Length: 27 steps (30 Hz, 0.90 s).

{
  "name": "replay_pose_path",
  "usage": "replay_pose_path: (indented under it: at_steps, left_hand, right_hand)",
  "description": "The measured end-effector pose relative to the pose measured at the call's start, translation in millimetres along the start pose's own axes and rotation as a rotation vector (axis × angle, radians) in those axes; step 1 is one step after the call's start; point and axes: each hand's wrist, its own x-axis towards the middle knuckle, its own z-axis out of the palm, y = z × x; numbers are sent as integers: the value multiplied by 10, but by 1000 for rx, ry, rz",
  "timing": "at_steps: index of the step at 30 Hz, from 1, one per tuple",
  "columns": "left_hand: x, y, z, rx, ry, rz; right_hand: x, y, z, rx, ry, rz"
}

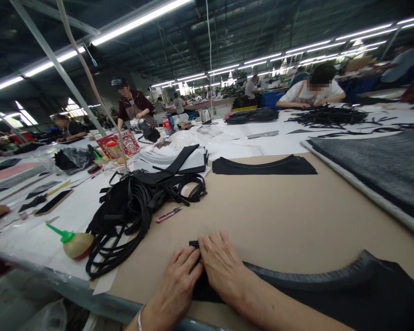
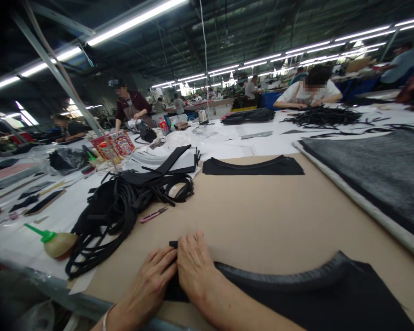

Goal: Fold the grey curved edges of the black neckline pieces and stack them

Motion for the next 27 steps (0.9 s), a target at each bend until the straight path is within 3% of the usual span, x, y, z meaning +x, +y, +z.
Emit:
replay_pose_path:
  at_steps: [3,5,7,9,14,19,24,27]
  left_hand:
    - [2,-1,7,-3,35,14]
    - [2,-14,8,11,44,31]
    - [-2,-31,4,38,33,48]
    - [-13,-46,1,46,16,52]
    - [-16,-34,22,-65,62,-56]
    - [243,139,-39,-192,142,-254]
    - [658,446,-136,-340,-98,-154]
    - [789,536,-149,-374,-214,-133]
  right_hand:
    - [72,-10,-34,84,-81,45]
    - [175,48,-133,207,-219,136]
    - [268,186,-288,352,-357,247]
    - [284,386,-459,461,-417,356]
    - [-40,783,-761,617,-468,518]
    - [-235,715,-891,573,-531,472]
    - [-207,652,-867,499,-563,463]
    - [-242,710,-867,518,-608,456]
